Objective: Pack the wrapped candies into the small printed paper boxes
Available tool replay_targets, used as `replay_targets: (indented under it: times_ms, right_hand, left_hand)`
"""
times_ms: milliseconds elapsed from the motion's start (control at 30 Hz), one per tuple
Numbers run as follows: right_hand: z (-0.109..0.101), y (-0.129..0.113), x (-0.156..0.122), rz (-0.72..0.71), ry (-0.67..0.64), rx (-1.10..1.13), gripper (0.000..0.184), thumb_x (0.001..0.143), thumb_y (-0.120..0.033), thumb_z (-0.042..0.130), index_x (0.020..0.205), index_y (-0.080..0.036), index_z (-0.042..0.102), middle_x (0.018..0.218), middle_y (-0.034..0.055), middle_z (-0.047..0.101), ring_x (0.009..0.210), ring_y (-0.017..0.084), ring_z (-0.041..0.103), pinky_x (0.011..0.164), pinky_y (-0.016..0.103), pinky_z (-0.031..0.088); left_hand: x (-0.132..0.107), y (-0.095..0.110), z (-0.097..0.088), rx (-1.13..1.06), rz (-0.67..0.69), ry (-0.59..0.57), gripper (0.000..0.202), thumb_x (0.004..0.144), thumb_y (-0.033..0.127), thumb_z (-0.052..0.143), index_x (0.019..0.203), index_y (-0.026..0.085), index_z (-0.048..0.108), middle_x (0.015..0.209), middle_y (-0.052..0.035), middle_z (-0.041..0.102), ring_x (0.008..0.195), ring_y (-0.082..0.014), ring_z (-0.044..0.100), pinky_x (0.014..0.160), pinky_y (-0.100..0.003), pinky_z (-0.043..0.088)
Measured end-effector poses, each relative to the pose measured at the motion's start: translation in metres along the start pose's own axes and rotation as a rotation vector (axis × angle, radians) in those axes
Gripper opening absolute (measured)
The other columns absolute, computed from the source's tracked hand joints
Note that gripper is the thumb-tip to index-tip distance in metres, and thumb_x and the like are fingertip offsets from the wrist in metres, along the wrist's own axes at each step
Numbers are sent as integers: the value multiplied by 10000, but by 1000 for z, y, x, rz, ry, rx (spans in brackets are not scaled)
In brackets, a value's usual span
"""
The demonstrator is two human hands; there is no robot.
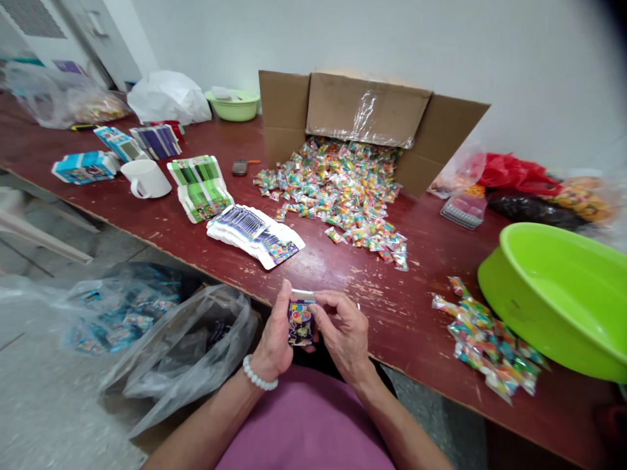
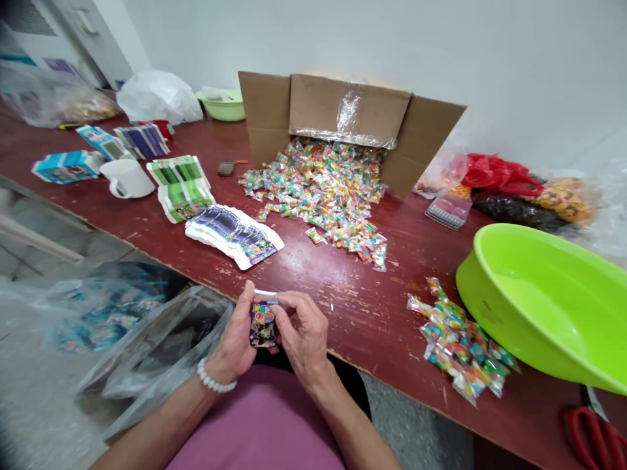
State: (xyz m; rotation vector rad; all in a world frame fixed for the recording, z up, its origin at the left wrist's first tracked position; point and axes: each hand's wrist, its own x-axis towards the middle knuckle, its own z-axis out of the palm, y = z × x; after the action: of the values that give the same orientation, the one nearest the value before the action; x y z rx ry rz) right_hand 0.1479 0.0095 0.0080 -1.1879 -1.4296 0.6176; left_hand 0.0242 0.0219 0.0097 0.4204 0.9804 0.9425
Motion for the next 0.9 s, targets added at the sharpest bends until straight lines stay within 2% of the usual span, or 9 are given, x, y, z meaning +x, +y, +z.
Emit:
replay_targets:
  times_ms: [100, 200, 267, 433, 533, 667, 733, 800, 900]
  right_hand:
    - [-3, -1, 2, 28, -73, 54, 67, 877, -235, 635, 859, -221, 698, 926, 59, 711, 785, 186, 695, 702, 297, 579]
    - [-4, 1, 2, 242, -169, 252, 126, 891, -323, 640, 853, -207, 667, 1090, 65, 667, 510, 98, 633, 451, 244, 529]
    - [-3, 4, 0, 335, -193, 373, 181, 876, -368, 667, 827, -195, 646, 1163, 71, 638, 437, 69, 595, 380, 236, 497]
    - [-3, 8, 2, 388, -171, 452, 247, 839, -391, 721, 1013, -242, 628, 966, 26, 673, 480, 104, 606, 390, 234, 511]
    - [-9, 9, 7, 278, -255, 370, 163, 888, -377, 665, 960, -234, 696, 965, 42, 663, 575, 126, 643, 451, 242, 533]
    - [-15, 8, 10, 119, -272, 233, 105, 860, -326, 704, 886, -231, 739, 944, 56, 689, 842, 191, 678, 713, 305, 579]
    - [-16, 8, 11, 152, -252, 202, 119, 836, -337, 730, 852, -219, 735, 877, 44, 694, 792, 178, 670, 735, 304, 564]
    - [-15, 8, 11, 243, -235, 204, 158, 830, -365, 732, 844, -208, 729, 841, 34, 689, 707, 154, 655, 661, 273, 553]
    - [-14, 9, 14, 372, -296, 274, 195, 816, -378, 734, 847, -186, 722, 778, 26, 691, 614, 138, 643, 559, 244, 523]
  left_hand:
    - [-2, 2, 1, 15, 5, -9, 658, 819, 750, 477, 898, 131, 686, 571, -30, 647, 417, -155, 568, 342, -232, 413]
    - [-3, 2, 1, 39, 5, -6, 594, 828, 700, 510, 870, 132, 680, 561, -18, 631, 416, -143, 558, 331, -221, 409]
    - [-4, 2, 1, 54, 9, -3, 545, 830, 660, 530, 829, 133, 667, 556, -15, 623, 409, -137, 549, 323, -217, 405]
    - [-7, 5, 2, 62, 37, 1, 427, 791, 570, 594, 833, 147, 642, 558, -3, 620, 395, -144, 548, 313, -226, 407]
    - [-8, 7, 3, 84, 39, 0, 402, 792, 553, 597, 914, 171, 626, 577, 8, 629, 403, -149, 559, 311, -220, 407]
    - [-8, 8, 2, 141, 77, -8, 391, 800, 555, 594, 914, 182, 621, 566, 19, 603, 414, -149, 567, 315, -207, 398]
    - [-8, 7, 0, 217, 145, -11, 365, 796, 542, 620, 859, 182, 617, 579, 20, 597, 432, -137, 569, 327, -189, 388]
    - [-8, 6, -1, 294, 207, -10, 357, 786, 534, 655, 826, 182, 614, 593, 20, 598, 448, -123, 569, 341, -172, 375]
    - [-8, 5, -4, 288, 160, -23, 429, 803, 604, 611, 833, 176, 626, 616, 0, 624, 446, -126, 571, 341, -177, 364]
